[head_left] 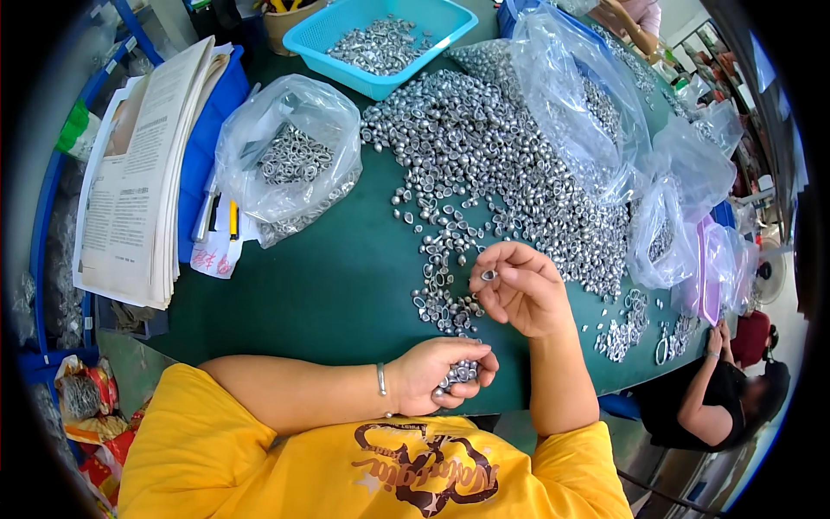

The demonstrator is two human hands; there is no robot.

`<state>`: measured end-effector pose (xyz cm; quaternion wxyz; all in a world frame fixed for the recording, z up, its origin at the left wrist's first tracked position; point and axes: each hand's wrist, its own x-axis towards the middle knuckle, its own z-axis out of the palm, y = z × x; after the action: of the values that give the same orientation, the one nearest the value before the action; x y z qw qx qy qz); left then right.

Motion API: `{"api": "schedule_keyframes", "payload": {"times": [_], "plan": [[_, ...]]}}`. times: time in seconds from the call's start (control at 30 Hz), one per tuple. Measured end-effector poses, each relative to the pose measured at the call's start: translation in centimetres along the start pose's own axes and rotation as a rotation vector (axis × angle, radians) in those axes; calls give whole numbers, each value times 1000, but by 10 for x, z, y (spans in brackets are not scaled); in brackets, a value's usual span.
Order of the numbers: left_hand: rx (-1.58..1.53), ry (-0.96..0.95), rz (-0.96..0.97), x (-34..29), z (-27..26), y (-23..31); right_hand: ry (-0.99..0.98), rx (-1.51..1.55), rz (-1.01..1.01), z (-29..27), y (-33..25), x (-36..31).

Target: The person sorts through a large pile of small metal components on a table, picking up individual pieces to check them before placing them into a small blue tray.

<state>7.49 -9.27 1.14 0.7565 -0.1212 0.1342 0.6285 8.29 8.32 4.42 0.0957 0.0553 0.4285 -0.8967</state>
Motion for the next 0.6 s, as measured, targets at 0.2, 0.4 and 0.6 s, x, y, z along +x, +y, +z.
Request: {"api": "schedule_keyframes", "payload": {"times": [0.2, 0.4, 0.6], "plan": [[2, -3, 4, 1, 0, 0, 213, -394, 20, 11, 6, 5], [1, 1, -4, 1, 2, 1, 191, -1464, -473, 20, 19, 27], [-16, 7, -9, 1, 2, 1, 212, -1276, -356, 9, 20, 22]]}}
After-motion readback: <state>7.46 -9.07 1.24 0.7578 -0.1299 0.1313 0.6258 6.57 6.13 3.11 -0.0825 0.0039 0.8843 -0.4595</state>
